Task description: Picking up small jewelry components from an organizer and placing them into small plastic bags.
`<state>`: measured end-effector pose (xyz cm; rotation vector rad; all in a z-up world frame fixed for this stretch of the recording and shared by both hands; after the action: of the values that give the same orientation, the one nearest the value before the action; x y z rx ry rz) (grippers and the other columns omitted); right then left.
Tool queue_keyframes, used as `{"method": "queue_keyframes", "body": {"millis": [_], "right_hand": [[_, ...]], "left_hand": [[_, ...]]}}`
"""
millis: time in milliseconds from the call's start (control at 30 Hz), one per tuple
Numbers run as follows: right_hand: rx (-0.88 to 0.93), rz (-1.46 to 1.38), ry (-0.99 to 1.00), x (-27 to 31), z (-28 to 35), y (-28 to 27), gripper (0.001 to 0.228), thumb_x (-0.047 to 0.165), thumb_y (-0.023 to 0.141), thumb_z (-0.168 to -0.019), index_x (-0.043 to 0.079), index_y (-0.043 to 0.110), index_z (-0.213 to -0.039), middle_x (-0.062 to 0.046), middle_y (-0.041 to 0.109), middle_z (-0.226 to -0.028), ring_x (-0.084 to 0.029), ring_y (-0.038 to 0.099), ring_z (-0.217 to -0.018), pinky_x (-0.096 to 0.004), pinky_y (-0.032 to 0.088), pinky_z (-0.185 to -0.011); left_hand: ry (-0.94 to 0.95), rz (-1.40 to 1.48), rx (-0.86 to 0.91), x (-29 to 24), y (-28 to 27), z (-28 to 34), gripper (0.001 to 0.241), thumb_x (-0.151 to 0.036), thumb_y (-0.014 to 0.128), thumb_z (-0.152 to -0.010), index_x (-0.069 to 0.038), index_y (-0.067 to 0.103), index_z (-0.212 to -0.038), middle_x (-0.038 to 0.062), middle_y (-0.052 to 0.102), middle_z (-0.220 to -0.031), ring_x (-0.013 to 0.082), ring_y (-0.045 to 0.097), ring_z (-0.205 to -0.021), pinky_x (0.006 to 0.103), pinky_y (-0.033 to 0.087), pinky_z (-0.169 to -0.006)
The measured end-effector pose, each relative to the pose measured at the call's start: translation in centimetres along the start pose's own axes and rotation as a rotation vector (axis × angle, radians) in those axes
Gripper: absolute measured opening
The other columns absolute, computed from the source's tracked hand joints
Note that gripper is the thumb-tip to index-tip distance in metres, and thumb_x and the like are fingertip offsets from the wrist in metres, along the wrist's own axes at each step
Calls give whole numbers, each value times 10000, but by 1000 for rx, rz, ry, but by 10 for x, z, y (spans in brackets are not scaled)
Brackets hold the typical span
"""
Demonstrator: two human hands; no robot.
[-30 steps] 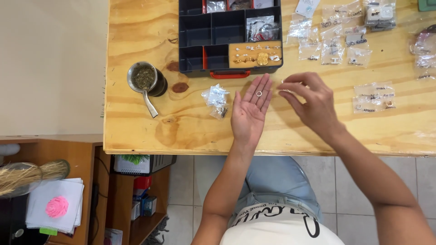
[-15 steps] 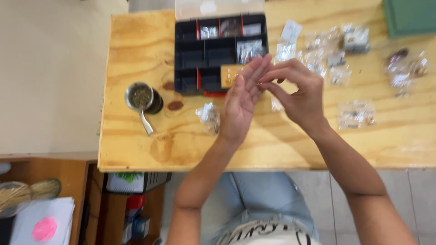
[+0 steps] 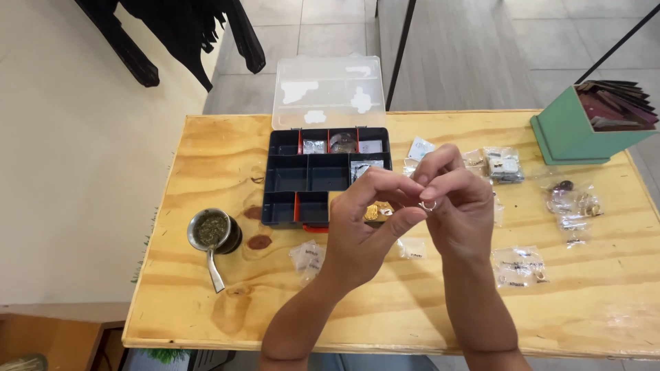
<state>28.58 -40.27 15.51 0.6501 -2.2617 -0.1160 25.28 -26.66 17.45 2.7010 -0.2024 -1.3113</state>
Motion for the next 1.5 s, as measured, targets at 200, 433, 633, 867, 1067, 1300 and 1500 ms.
{"method": "queue_keyframes", "body": {"millis": [200,433,633,867,1067,1300,1500], "right_hand": [[4,-13,-5,-15,-5,-4,156,167,730,-946,20,702,-904,-158,546,-925,-211,599,-790,-309,509,-741],[-67,244,0,-15,-8,-10,364,237,713,-933,-104,675,-1053,-253,623,-958,-247,655,-826,-334,538,-769],[-125,573,58,8,-3,-2,90,137,738,-963,63,686,-956,-94,652,-932,-173,611,-879,-247,505,-797],[-178,516,147,5,-3,-9,102,47,749,-940,49,646,-940,-97,608,-901,-168,580,-851,-242,472,-715],[-147,245,268,-16,-3,-9,130,176,745,-932,102,645,-895,-48,599,-853,-125,579,-770,-225,479,-678],[-75,0,361,-24,-1,-3,119,167,690,-970,65,634,-946,-67,546,-907,-140,518,-708,-268,489,-752],[10,257,192,-10,-6,8,166,249,659,-1017,87,627,-1000,-61,567,-954,-153,565,-905,-232,479,-788]], "left_hand": [[17,-89,-59,-1,-10,-7,171,-147,838,-863,-81,759,-1001,25,735,-900,172,757,-784,284,604,-734],[51,-171,-153,-3,-32,-11,124,-114,850,-854,-91,767,-943,30,735,-855,148,727,-740,265,597,-696],[32,-274,-128,-19,-28,-11,103,-53,790,-920,-95,704,-957,47,731,-906,138,680,-820,239,584,-769],[-159,-172,22,-1,-21,-13,117,-136,636,-1026,-66,730,-1037,53,756,-981,159,739,-891,256,618,-833],[-251,-128,31,8,-21,-13,89,-175,663,-1001,-98,695,-1032,32,730,-964,141,730,-864,252,611,-821],[-108,-171,4,-5,-27,-14,94,-142,692,-991,-87,683,-1067,57,692,-1015,155,687,-933,252,605,-874],[346,-575,-84,-41,-18,-5,142,-116,797,-959,-159,696,-1049,6,695,-992,133,697,-868,271,526,-827]]}}
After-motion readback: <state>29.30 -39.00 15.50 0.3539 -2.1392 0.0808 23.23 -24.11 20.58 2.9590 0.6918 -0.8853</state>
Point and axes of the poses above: each hand's wrist, its own z-axis away from the middle knuckle, its own y-axis out of the palm, x = y × z, the point moved 10 cm from there along -z, towards the middle knuckle
